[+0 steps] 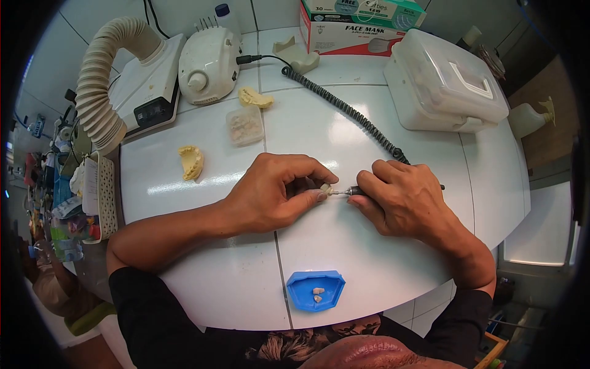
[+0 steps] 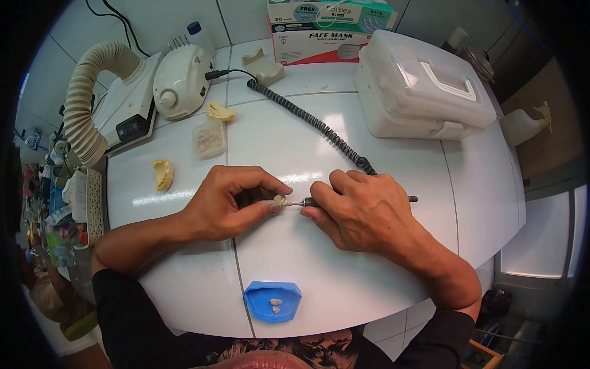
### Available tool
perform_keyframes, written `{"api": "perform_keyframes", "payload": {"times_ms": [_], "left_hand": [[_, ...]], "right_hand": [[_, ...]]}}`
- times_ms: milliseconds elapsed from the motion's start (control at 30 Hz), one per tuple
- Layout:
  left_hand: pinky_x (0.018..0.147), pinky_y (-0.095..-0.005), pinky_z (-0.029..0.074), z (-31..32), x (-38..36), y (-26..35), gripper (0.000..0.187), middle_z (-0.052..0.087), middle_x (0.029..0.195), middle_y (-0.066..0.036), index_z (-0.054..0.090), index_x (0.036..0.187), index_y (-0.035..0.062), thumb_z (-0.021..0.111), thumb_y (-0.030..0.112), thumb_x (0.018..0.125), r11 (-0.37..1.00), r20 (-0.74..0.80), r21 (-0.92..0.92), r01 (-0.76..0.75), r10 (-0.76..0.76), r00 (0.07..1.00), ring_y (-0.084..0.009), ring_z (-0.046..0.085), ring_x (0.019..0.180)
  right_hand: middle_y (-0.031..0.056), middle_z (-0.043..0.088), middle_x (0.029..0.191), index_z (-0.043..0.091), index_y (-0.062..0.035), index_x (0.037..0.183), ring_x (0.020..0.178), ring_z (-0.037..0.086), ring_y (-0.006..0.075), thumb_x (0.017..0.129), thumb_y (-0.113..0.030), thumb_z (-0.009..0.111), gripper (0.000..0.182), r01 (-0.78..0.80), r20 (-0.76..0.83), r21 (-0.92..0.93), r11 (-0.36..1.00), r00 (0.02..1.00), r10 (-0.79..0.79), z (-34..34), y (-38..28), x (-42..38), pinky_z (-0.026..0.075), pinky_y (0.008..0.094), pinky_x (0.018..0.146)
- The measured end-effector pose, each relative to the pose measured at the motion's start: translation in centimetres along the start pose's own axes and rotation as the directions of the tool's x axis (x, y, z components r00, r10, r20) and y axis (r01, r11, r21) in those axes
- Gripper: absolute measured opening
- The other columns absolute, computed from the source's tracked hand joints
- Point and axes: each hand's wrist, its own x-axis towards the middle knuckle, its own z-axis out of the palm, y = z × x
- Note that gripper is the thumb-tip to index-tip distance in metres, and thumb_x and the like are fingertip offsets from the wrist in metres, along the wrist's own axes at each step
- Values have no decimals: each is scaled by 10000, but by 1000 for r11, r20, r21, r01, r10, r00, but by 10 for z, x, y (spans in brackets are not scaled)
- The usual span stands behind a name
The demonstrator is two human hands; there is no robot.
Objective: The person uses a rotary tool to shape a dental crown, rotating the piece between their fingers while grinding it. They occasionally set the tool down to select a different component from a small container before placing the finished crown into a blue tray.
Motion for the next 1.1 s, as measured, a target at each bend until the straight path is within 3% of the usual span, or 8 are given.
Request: {"api": "perform_keyframes", "payload": {"times_ms": [567, 867, 1100], "left_hand": [[714, -264, 537, -1, 0, -1, 198, 794, 983, -70, 804, 1193, 7, 757, 17, 1001, 998, 4, -57, -24, 24, 1000, -81, 684, 811], [735, -268, 549, -3, 0, 3, 183, 789, 985, -64, 787, 1178, 12, 748, 14, 999, 995, 70, -86, 49, -43, 997, -75, 691, 848], [785, -294, 574, -3, 2, 0, 267, 802, 1036, -83, 794, 1169, 16, 714, -51, 923, 998, 83, -65, -22, 27, 996, -122, 727, 919]], "right_hand": [[46, 635, 798, 702, -128, 925, 682, 714, 241, 1082, -448, 702, 356, -10, 22, 2, 1000, 1000, 10, -2, 0, 1, 516, 392, 527], [49, 630, 798, 695, -138, 942, 691, 709, 251, 1064, -442, 723, 328, 17, 39, 26, 1000, 999, -18, -3, 4, 1, 520, 401, 538], [41, 619, 802, 700, -145, 951, 687, 703, 247, 1050, -444, 740, 318, 37, 13, 33, 999, 999, -38, -1, 4, -1, 513, 402, 531]]}}
